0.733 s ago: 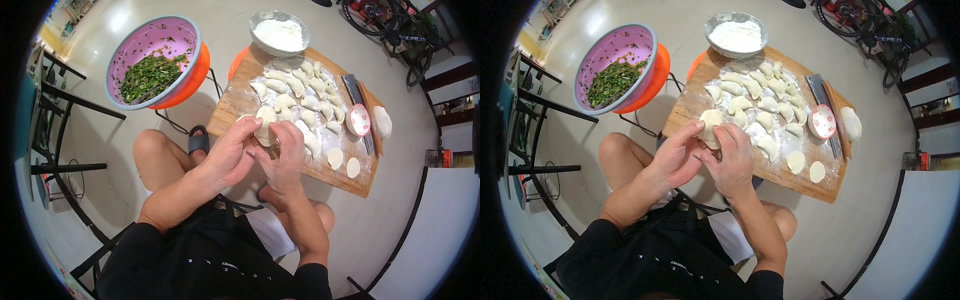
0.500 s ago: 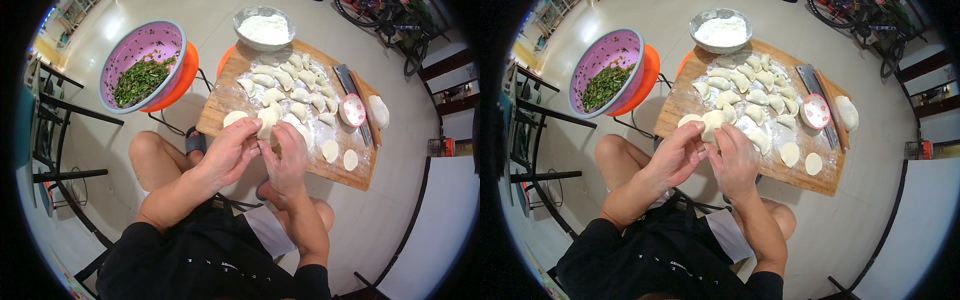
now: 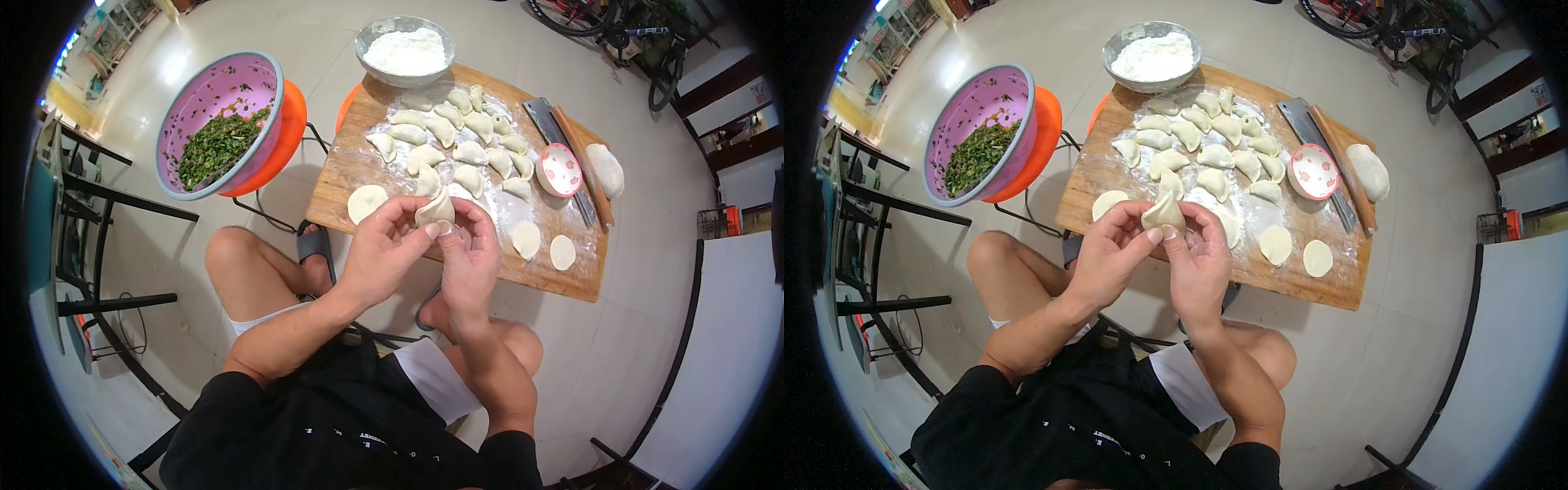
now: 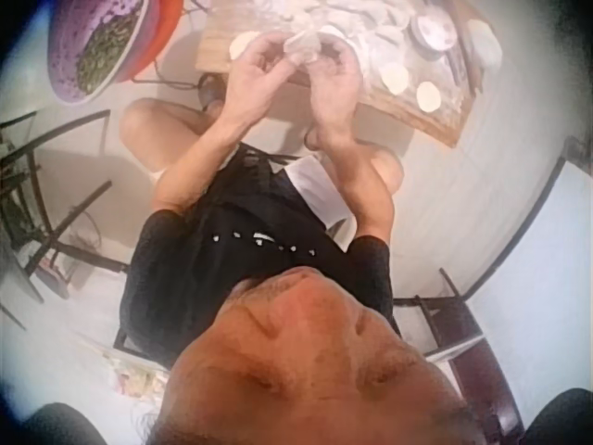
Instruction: The person sits at a low table and repeatedly scoops a green vegetable filling onto round dough wrappers using a spoon. They fold and pinch the edges to seal each dumpling, then place the finished units on a floured wooden board. The process continues with multiple dumplings being assembled and arranged in rows.
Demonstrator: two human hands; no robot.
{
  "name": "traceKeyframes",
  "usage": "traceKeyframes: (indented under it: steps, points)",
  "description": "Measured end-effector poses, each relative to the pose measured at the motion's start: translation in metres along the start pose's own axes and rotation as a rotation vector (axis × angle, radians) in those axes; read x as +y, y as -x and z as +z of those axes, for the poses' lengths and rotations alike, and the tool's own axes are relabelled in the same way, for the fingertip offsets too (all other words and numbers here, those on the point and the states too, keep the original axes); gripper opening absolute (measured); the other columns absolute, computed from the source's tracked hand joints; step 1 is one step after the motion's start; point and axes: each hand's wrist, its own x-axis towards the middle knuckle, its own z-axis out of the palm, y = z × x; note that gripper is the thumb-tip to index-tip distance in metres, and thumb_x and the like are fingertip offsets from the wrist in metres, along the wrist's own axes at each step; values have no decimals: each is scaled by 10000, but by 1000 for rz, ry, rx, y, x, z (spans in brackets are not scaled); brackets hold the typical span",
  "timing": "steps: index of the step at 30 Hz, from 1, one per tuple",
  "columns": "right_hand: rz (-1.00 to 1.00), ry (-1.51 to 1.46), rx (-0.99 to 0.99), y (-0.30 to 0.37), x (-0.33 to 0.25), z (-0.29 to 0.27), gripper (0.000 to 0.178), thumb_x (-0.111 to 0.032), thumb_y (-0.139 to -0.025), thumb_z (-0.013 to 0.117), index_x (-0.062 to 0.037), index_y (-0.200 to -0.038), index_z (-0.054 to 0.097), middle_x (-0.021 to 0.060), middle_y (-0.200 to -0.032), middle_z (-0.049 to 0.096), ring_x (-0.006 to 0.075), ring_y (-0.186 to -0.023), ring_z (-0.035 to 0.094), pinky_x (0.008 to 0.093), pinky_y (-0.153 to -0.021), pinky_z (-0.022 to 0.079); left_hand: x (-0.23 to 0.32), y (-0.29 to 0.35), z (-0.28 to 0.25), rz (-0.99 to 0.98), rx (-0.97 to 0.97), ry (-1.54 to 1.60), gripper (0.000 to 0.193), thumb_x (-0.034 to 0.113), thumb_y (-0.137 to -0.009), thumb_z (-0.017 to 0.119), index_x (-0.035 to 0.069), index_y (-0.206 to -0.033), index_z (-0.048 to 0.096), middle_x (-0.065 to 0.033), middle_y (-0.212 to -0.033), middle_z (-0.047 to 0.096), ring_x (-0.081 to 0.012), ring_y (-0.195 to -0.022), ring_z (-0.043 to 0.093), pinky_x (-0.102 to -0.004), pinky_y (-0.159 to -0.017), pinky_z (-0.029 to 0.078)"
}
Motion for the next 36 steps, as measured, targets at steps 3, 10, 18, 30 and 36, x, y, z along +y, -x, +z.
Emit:
traceKeyframes:
  steps: [3, 10, 18, 30, 36]
  points:
    - [-58, 144, 37, 0, 7, -6, 329, -69, -951, 665, 36, -1252, 581, 106, -1197, 599, 205, -1083, 606, 336, -935, 501, 5, -7, -4, -173, -42, 40, 223, 107, -984, 632, -46, -1147, 635, -60, -1041, 670, -97, -948, 632, -241, -826, 533]
    - [-456, 913, 83, 1, -9, -10, 331, -132, -845, 769, -2, -1140, 690, 165, -1109, 654, 321, -1004, 643, 375, -861, 520, 5, -8, 4, -341, 20, 290, 261, 189, -1027, 577, -18, -1173, 642, -58, -1024, 682, -115, -906, 652, -268, -804, 555]
    - [-212, 631, 58, -1, -14, -12, 338, -112, -831, 787, 11, -1133, 695, 148, -1020, 703, 235, -832, 693, 333, -744, 554, 10, -8, 1, -259, -49, 69, 301, 182, -1018, 591, -70, -1167, 663, -100, -970, 705, -124, -870, 672, -294, -802, 587]
    - [-149, 556, 128, 2, -10, -17, 211, -81, -903, 710, 38, -1077, 711, 125, -879, 729, 162, -773, 680, 288, -717, 539, 10, -5, 0, 27, -94, -440, 260, 135, -1014, 592, -69, -1151, 675, -59, -994, 696, -91, -870, 619, -255, -777, 525]
    - [-118, 552, 199, 4, -16, -12, 204, -99, -915, 715, 48, -1056, 710, 78, -879, 724, 98, -776, 645, 260, -708, 531, 17, -2, 5, 191, -107, -698, 238, 87, -984, 604, -79, -1143, 661, -114, -936, 681, -152, -843, 641, -277, -760, 520]
